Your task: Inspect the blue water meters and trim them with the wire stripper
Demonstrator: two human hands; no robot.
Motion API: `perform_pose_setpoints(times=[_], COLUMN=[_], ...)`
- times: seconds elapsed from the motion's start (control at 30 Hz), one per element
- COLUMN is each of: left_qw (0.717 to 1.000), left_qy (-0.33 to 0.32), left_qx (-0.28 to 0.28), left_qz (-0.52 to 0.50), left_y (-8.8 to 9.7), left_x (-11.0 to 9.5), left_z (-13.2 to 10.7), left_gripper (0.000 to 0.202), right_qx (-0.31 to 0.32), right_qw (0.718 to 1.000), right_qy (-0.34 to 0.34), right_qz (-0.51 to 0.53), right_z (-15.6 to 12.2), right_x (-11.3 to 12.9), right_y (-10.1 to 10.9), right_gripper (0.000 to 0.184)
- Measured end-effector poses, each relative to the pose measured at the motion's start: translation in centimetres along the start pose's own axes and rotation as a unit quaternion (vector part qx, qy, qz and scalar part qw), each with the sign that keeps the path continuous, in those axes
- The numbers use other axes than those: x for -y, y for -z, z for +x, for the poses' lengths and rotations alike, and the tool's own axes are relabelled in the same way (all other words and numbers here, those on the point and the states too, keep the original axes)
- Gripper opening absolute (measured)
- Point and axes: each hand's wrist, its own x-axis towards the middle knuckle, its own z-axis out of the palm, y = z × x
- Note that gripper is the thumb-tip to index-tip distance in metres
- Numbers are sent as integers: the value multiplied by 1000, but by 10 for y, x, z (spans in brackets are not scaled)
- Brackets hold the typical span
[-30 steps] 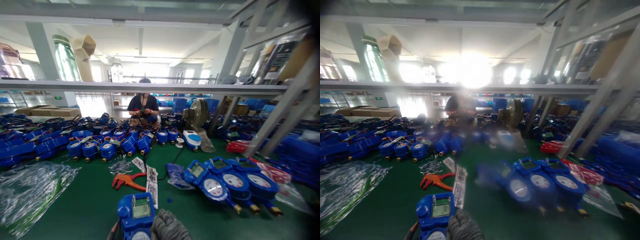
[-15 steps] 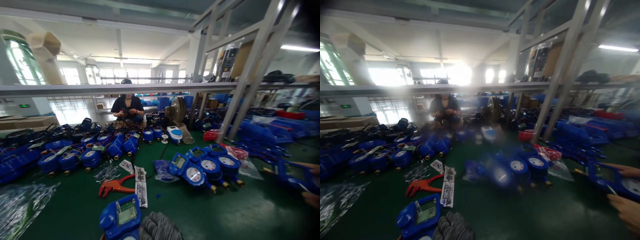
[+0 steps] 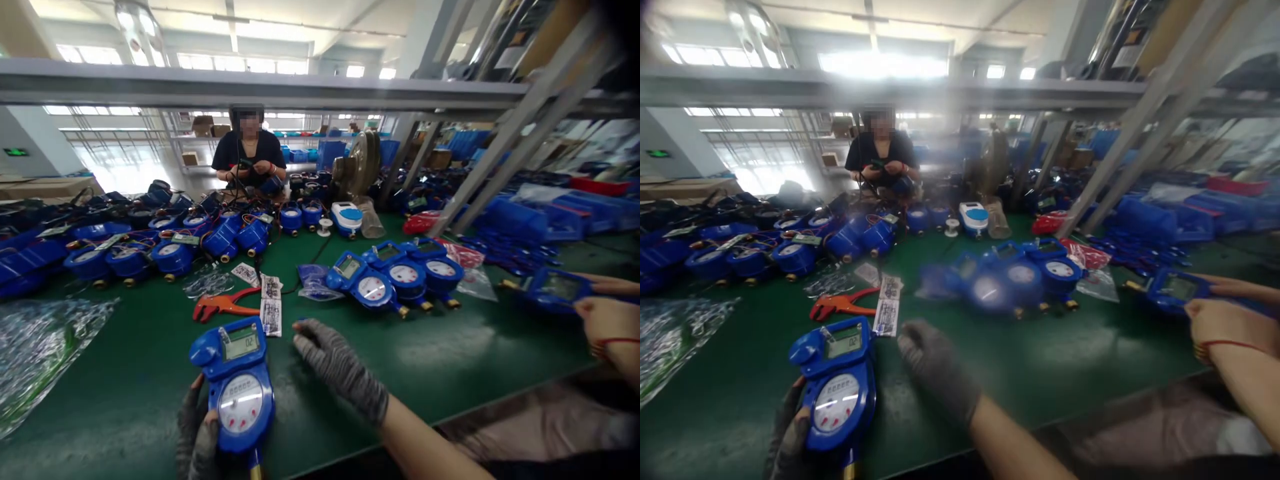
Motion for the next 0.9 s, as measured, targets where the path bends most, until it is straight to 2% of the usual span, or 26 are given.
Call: perform_pose_setpoints(times=[0.07,0.1,0.17,0.23,0.43,0.67,0.8,0.9], left_qw=[999,999,999,998,997,998,995,991], left_qy=[23,28,27,27,25,5,-41,-117], left_qx=[-31,-40,-45,-53,-72,-51,-83,-54], left_qz=[-2,2,14,22,19,32,48,46], left_y=[-4,-5,-4,-1,1,2,4,-4], left_x=[-1,-1,2,6,9,4,-16,-43], left_z=[-6,-7,-9,-7,-1,3,14,31], left_gripper=[71,75,80,82,89,79,82,69], right_qx=[-67,-81,-76,-47,27,14,20,50], right_qw=[996,991,981,977,965,949,944,942], right_qy=[-31,-30,-22,-10,31,9,5,21], right_qz=[-54,-103,-177,-210,-258,-314,-330,-330], right_z=[12,18,30,39,50,46,30,19], right_x=[-39,-57,-84,-95,-79,-79,-84,-84], right_y=[11,15,18,15,-7,-8,0,5], right_gripper=[30,30,31,30,20,15,14,15])
